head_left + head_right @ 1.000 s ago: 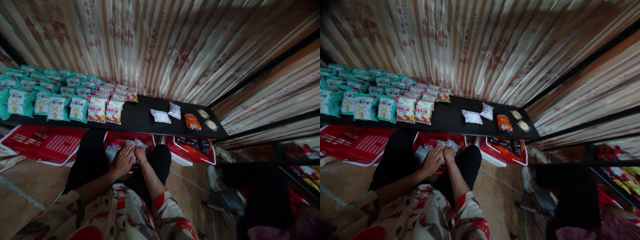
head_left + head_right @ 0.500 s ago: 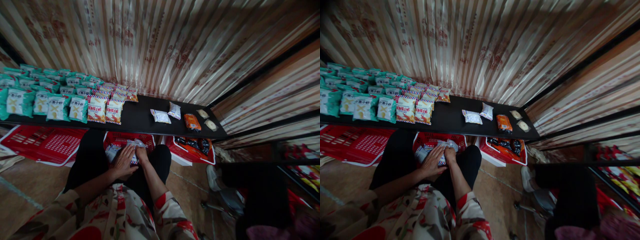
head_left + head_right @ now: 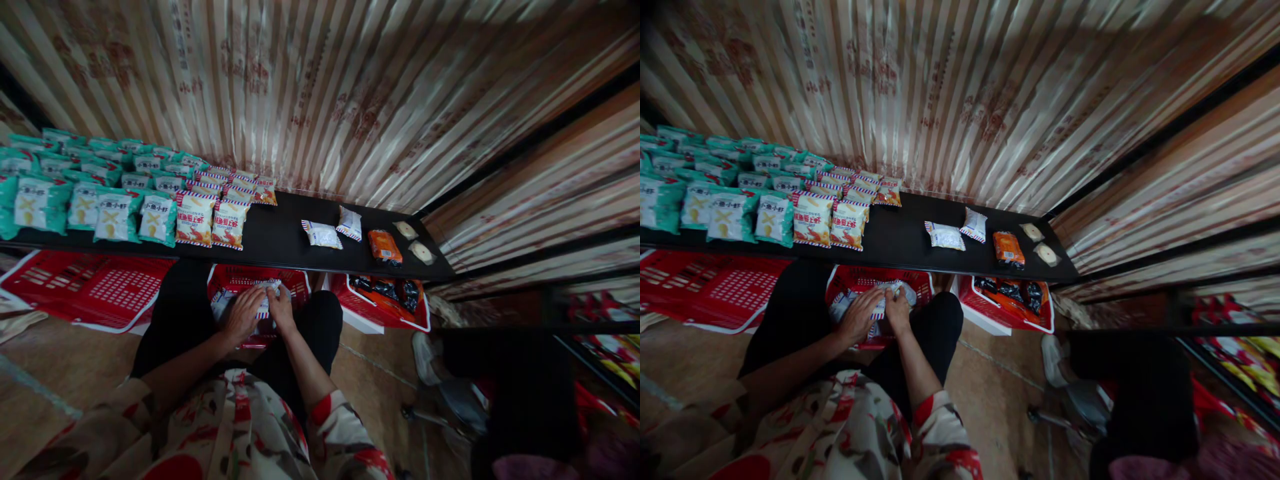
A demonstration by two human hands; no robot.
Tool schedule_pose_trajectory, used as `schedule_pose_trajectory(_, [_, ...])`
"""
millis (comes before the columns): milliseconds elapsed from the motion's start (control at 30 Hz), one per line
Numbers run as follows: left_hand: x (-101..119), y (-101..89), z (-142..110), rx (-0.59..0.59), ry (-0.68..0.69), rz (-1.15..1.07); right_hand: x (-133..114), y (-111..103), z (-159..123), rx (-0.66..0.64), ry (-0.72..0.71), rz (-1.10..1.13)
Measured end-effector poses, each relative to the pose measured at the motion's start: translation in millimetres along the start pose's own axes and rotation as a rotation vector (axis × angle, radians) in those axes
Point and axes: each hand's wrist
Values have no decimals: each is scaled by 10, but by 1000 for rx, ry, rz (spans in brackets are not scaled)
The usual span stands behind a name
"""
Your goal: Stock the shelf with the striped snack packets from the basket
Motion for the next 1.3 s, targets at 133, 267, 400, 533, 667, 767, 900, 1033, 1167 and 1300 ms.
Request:
schedule_pose_trajectory(133, [-9,-20,48,2,-14,-54,-74,-49,-42,38,28,-28])
schedule_pose_trajectory(267, [-22,-36,97,-10,-1,-97,-50,-29,-35,208,-80,-72])
schedule_pose_trajectory(400, [-16,-84,145,-36,0,-146,-5,-52,-28,260,-279,-162])
schedule_pose_trajectory(533, [3,-157,188,-62,-6,-184,-12,-166,-69,172,-437,-216])
schedule_pose_trajectory(667, [18,-242,237,-96,-58,-242,-44,-300,-131,81,-536,-272])
schedule_pose_trajectory(767, [26,-305,276,-128,-96,-314,-59,-376,-162,7,-595,-309])
schedule_pose_trajectory(900, [10,-353,320,-168,-157,-428,-54,-419,-177,-78,-578,-340])
schedule_pose_trajectory(1033, [-43,-340,363,-188,-232,-506,-33,-415,-194,-115,-549,-316])
schedule_pose_trajectory(1167, [-70,-331,426,-191,-267,-524,-27,-386,-219,-67,-480,-350])
schedule_pose_trajectory(1300, [-48,-360,504,-148,-273,-523,-34,-329,-230,8,-348,-382])
Point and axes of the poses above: each hand's wrist, its own z-axis towards the middle knuckle, its own y-axis out of the palm, x = y × z, and after that the axes turned 10 degrees about -z, right-handed
